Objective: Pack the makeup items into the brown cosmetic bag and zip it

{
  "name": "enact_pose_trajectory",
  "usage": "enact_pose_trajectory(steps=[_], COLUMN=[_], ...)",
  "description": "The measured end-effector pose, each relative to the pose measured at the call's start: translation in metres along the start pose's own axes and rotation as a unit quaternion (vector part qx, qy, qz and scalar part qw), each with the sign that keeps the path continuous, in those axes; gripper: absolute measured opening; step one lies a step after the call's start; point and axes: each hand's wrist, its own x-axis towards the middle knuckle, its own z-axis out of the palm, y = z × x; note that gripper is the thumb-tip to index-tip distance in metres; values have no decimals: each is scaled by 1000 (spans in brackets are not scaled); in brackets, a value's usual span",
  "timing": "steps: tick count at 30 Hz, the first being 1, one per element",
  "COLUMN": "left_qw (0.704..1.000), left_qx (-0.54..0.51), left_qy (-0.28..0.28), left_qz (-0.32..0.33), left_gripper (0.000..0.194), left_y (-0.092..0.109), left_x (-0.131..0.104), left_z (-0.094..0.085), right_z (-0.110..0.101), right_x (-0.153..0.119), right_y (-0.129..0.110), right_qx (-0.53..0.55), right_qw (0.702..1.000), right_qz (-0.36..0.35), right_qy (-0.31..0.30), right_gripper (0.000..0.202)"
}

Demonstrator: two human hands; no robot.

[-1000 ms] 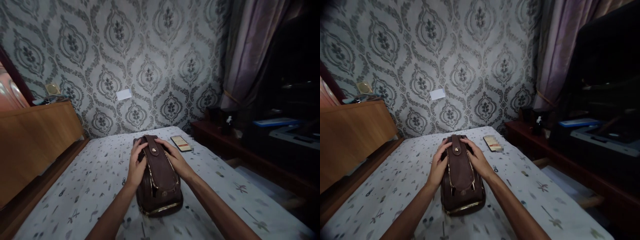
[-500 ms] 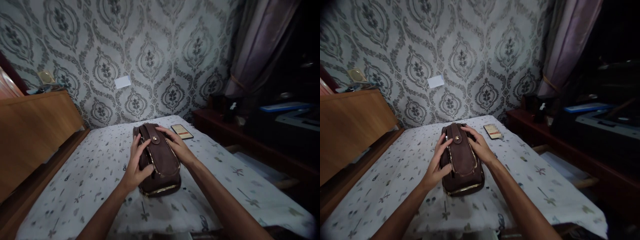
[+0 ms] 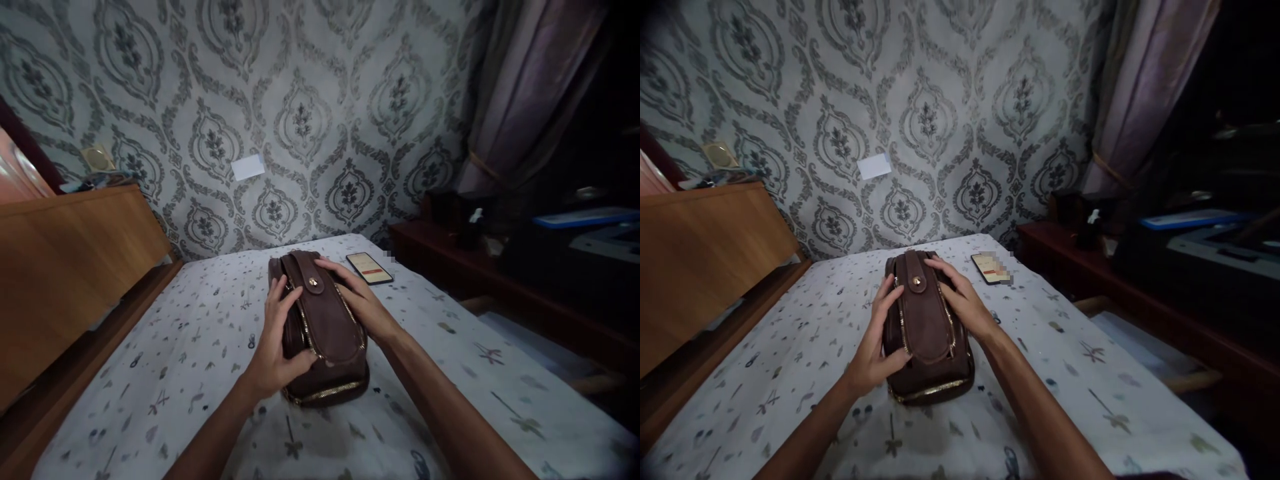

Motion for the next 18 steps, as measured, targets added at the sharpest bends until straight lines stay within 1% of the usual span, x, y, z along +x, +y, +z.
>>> enact_pose_trajectory(steps=[2, 4, 6, 9, 12, 15, 18], left_qw=[997, 990, 982, 973, 965, 964, 962], left_qx=[-68, -120, -130, -102, -93, -109, -131], left_qy=[24, 68, 113, 162, 178, 182, 183], left_qz=[-13, -39, -72, -132, -167, -163, -153], left_gripper=[68, 61, 56, 55, 57, 57, 57], left_y=[-4, -11, -20, -37, -53, -63, -67], left_x=[-1, 3, 12, 32, 48, 53, 53], left_z=[-3, -4, -4, -3, 0, 6, 13], right_z=[-1, -3, -4, -5, -5, -4, -2], right_x=[2, 5, 10, 18, 25, 28, 28], right_y=[1, 3, 6, 9, 12, 14, 15], right_qx=[0, 2, 6, 5, -2, -3, 7], right_qw=[1000, 1000, 1000, 1000, 1000, 1000, 1000], right_qz=[10, 16, 22, 22, 20, 21, 11], right_qy=[6, 7, 8, 3, -8, -19, -22], right_gripper=[37, 36, 37, 37, 38, 40, 40])
